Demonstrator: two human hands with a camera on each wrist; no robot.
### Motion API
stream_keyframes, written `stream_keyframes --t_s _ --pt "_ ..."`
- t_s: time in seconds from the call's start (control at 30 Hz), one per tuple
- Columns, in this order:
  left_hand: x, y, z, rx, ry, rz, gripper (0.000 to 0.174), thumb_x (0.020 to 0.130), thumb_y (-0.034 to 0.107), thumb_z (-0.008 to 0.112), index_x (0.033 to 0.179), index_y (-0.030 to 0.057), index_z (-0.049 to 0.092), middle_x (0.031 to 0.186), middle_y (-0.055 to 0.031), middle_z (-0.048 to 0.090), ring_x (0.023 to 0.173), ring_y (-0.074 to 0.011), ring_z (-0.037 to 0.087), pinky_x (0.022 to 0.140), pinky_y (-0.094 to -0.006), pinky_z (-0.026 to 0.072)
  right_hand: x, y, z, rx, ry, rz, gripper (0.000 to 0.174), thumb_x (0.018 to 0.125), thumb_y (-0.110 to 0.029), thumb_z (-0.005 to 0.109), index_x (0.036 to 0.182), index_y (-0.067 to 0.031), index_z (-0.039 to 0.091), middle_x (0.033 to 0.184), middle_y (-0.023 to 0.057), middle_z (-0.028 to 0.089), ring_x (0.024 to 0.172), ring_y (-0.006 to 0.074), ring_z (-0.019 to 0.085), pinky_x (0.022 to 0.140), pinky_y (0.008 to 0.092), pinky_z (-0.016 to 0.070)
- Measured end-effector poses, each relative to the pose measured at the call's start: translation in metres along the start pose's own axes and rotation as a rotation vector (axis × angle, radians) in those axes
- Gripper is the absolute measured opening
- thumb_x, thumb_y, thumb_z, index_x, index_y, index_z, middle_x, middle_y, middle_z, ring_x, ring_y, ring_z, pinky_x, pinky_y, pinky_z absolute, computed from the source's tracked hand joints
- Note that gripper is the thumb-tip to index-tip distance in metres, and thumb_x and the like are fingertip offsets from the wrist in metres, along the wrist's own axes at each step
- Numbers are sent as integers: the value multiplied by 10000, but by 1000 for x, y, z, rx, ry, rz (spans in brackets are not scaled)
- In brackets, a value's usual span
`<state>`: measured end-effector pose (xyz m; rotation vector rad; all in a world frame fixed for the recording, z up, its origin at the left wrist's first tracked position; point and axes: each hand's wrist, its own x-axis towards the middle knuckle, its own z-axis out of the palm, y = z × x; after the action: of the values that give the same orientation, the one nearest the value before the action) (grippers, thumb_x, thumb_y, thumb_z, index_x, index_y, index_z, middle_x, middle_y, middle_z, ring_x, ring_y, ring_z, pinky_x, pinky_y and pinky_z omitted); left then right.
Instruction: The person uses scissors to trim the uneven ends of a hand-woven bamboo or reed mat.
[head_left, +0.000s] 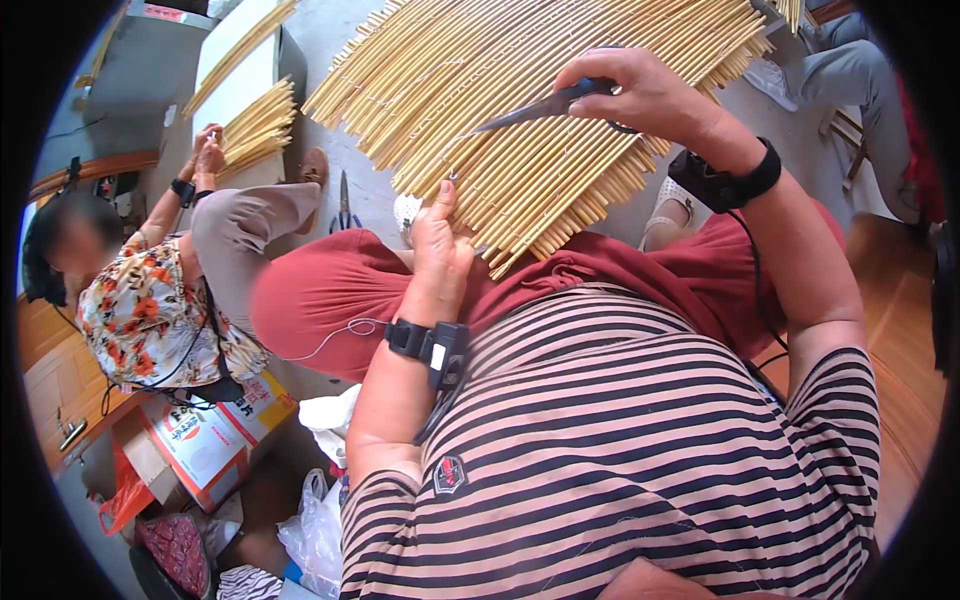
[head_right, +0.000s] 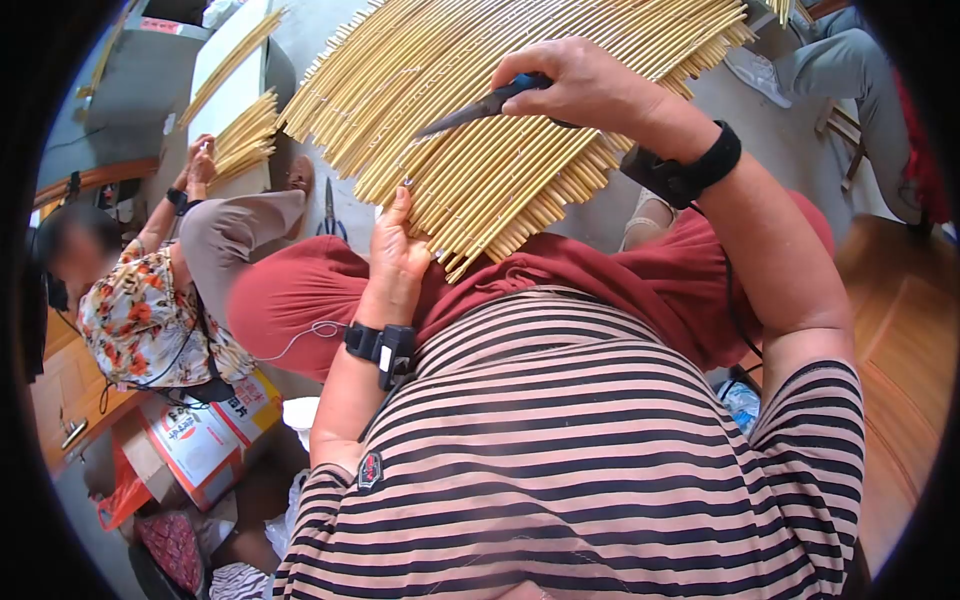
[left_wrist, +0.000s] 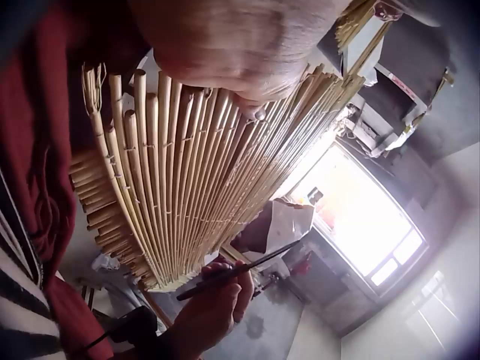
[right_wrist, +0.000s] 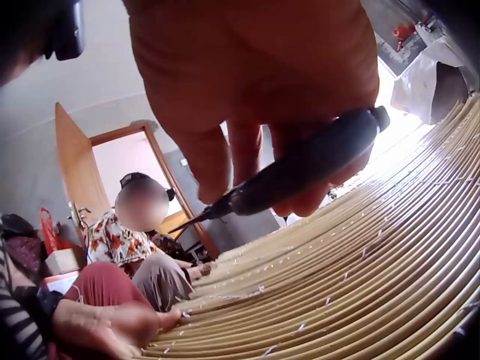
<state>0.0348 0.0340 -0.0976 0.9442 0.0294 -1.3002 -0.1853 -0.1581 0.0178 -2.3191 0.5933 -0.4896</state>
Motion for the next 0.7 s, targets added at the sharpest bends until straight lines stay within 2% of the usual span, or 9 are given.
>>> stream_keyframes --t_s 0.1,0.13,0.23,0.47,0.57,0.6,0.63,0.67,0.7 --pt "0 12 -10 -32 -7 -75 461 951 311 618 1301 26 525 1258 -174 615 1143 -326 603 971 -513 493 1 -8 12 -290 -47 -46 253 792 -130 727 1035 -75 686 883 90 649 834 256 640 740 362 518" --pt "4 15 -11 -11 2 -14 468 947 309 621 1295 13 522 1263 -176 612 1147 -331 600 988 -512 483 3 -7 19 -328 -29 -70 238 771 -138 732 1001 -94 688 836 99 626 831 302 628 735 405 513" --pt "11 27 -11 -29 -27 17 406 933 213 636 1271 13 534 1222 -141 629 1124 -303 614 961 -492 511 11 -10 33 -436 19 -127 249 766 -146 735 1007 -109 688 810 89 618 818 294 629 730 411 512" --pt "12 20 -14 -4 -87 71 391 895 14 652 1266 0 527 1187 -129 642 1066 -246 641 938 -412 538 21 -11 48 -496 -15 -116 260 777 -178 740 1029 -135 696 815 80 617 799 286 637 720 401 521" --pt "13 16 -15 51 -60 162 381 916 86 658 1264 9 524 1175 -141 639 1068 -258 639 927 -418 539 26 -10 50 -423 -60 -87 268 785 -167 735 1046 -121 699 863 91 641 808 274 643 723 378 520" --pt "6 18 -8 12 -4 218 421 913 53 657 1293 6 483 1177 -138 622 1082 -231 616 957 -399 508 26 -6 49 -359 -69 -71 273 792 -166 731 1058 -115 697 884 95 650 806 261 644 723 365 519" --pt "2 21 -8 94 98 371 439 914 49 656 1307 9 465 1186 -135 616 1091 -229 605 966 -401 495 25 -4 47 -295 -76 -56 278 799 -166 726 1069 -110 696 904 98 659 805 248 646 724 353 518" --pt "0 24 -8 178 198 524 457 915 45 655 1321 12 447 1195 -132 610 1101 -226 595 976 -403 482 25 -8 41 -137 -144 111 293 848 -165 682 1127 -76 682 945 61 675 814 161 628 735 291 501" --pt "-2 28 -7 263 296 676 476 916 41 654 1336 15 430 1203 -128 604 1110 -223 584 985 -406 469 25 -7 37 -23 -139 189 300 863 -164 663 1146 -65 672 946 44 668 824 138 615 743 276 495"
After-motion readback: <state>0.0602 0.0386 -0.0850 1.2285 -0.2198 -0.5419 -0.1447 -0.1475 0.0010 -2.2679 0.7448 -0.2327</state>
